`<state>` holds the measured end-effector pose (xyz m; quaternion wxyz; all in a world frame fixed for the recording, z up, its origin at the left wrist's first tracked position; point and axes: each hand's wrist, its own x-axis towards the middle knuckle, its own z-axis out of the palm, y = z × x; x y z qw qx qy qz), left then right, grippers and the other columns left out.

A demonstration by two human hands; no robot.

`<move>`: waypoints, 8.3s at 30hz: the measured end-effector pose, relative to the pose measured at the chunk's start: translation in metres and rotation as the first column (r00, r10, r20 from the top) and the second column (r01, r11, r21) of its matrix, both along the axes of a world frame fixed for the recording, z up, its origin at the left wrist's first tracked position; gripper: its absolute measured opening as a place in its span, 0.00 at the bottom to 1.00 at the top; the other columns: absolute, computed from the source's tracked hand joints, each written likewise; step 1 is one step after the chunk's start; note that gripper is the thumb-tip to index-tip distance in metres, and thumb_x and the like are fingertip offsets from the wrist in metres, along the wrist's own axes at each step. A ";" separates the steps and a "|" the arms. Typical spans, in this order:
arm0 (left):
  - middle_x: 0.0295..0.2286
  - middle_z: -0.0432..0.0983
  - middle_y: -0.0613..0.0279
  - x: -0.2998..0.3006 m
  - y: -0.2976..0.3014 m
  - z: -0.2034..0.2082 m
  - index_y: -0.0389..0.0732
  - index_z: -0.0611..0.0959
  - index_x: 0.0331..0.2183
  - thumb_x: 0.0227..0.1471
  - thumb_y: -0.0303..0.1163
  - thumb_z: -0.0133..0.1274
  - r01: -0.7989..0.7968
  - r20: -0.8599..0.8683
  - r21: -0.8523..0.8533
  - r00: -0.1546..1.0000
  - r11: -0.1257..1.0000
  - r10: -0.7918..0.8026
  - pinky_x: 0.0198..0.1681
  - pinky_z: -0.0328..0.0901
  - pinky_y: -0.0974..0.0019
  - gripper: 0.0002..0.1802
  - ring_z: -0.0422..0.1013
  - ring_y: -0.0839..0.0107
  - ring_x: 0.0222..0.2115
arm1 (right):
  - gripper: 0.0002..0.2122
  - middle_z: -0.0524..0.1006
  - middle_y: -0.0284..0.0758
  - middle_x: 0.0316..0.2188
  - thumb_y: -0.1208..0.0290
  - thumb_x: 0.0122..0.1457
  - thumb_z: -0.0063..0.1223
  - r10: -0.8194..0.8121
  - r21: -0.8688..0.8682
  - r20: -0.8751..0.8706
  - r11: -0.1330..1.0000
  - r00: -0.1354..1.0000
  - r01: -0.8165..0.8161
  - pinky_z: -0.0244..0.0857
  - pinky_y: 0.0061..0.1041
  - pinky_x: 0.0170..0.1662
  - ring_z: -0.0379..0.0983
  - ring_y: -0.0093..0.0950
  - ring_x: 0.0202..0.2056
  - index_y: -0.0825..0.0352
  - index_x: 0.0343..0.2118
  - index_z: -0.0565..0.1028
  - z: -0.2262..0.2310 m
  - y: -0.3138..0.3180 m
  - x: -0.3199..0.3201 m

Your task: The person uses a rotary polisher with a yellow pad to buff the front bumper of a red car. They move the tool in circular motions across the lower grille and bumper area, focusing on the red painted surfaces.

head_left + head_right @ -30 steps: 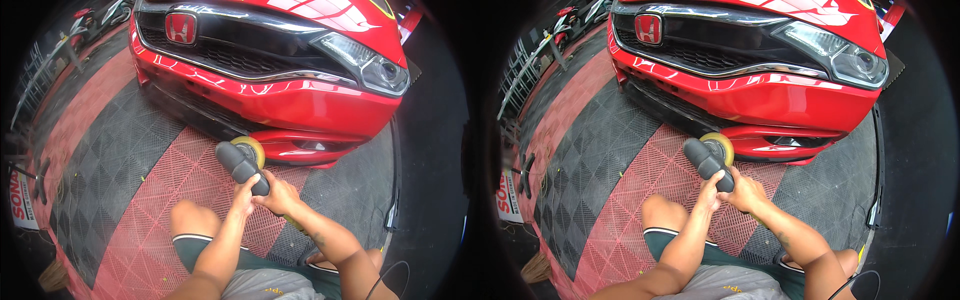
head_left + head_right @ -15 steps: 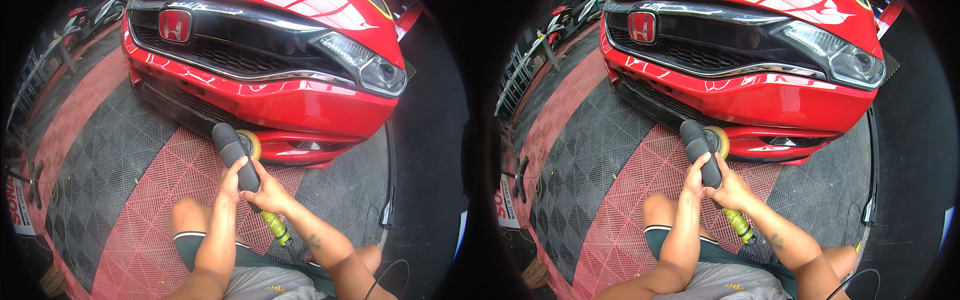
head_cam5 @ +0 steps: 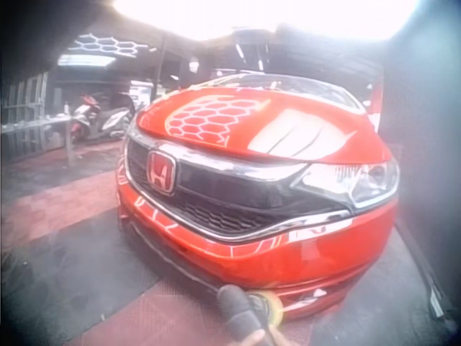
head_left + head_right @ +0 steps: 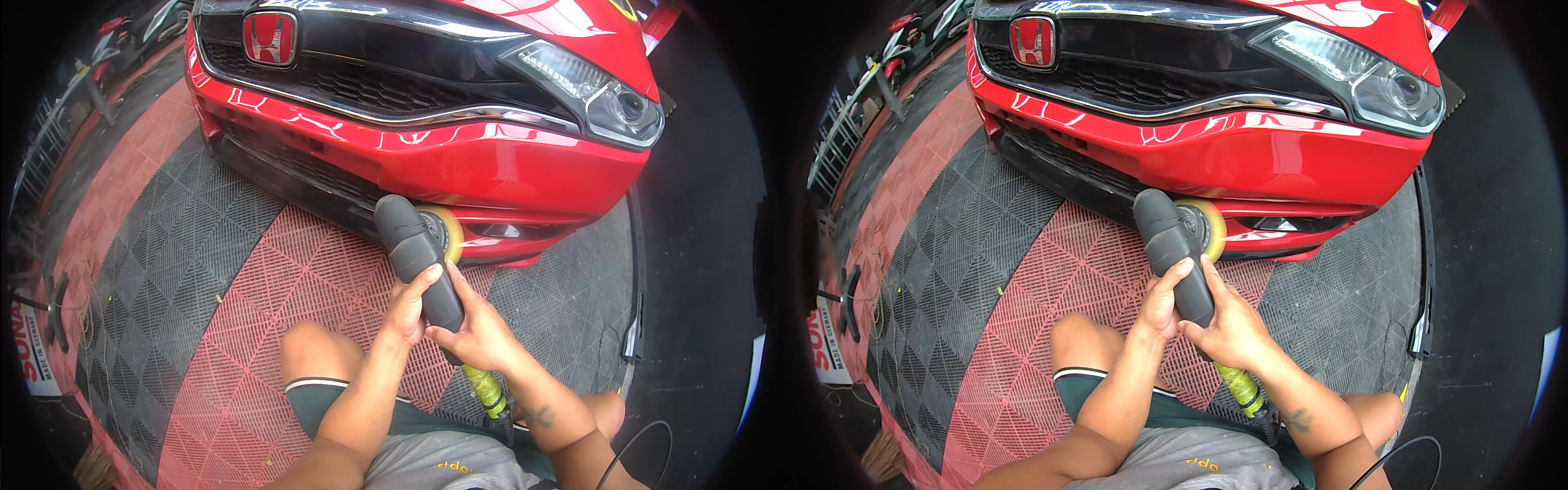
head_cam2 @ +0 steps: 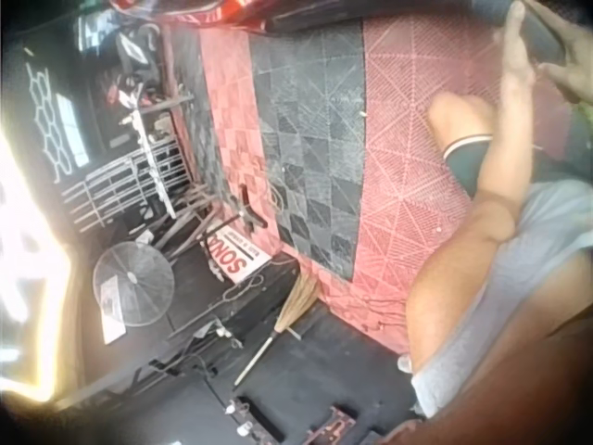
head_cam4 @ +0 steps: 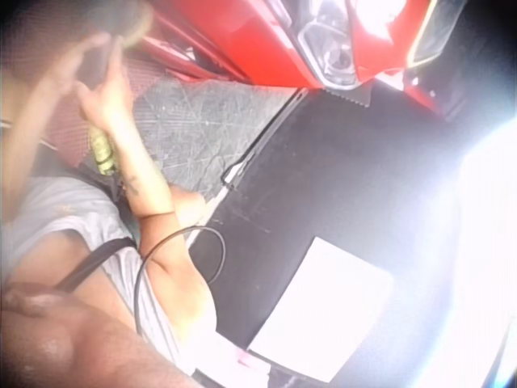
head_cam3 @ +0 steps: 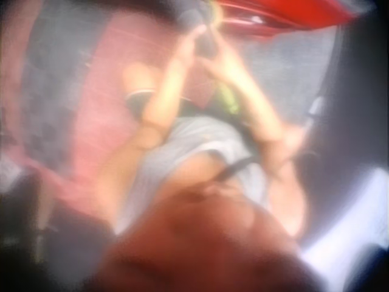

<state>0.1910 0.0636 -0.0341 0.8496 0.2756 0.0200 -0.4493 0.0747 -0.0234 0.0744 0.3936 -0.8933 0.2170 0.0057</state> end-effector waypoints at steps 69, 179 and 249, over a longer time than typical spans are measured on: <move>0.56 0.75 0.55 -0.233 -0.272 0.059 0.36 0.70 0.64 0.63 0.26 0.70 0.102 0.448 0.124 0.882 0.987 -0.148 0.66 0.71 0.57 0.34 0.75 0.65 0.59 | 0.60 0.71 0.47 0.72 0.68 0.43 0.82 -0.074 0.182 0.177 0.983 0.981 0.041 0.63 0.39 0.73 0.69 0.41 0.71 0.57 0.81 0.56 0.018 -0.296 -0.264; 0.53 0.72 0.45 -0.251 -0.366 0.061 0.33 0.52 0.70 0.64 0.55 0.64 -0.371 0.856 0.517 0.230 0.771 -0.463 0.55 0.69 0.52 0.54 0.73 0.58 0.50 | 0.46 0.79 0.38 0.52 0.42 0.58 0.77 -0.664 0.782 0.612 0.591 0.429 -0.201 0.74 0.33 0.57 0.78 0.27 0.52 0.70 0.67 0.63 0.007 -0.458 -0.166; 0.57 0.71 0.54 -0.245 -0.281 0.031 0.40 0.60 0.70 0.44 0.33 0.80 -0.405 0.782 0.617 0.411 0.675 -0.469 0.61 0.70 0.56 0.60 0.73 0.61 0.56 | 0.52 0.72 0.41 0.62 0.57 0.54 0.84 -0.732 0.874 0.482 0.443 0.481 -0.200 0.65 0.39 0.69 0.70 0.33 0.62 0.65 0.74 0.56 -0.054 -0.358 -0.163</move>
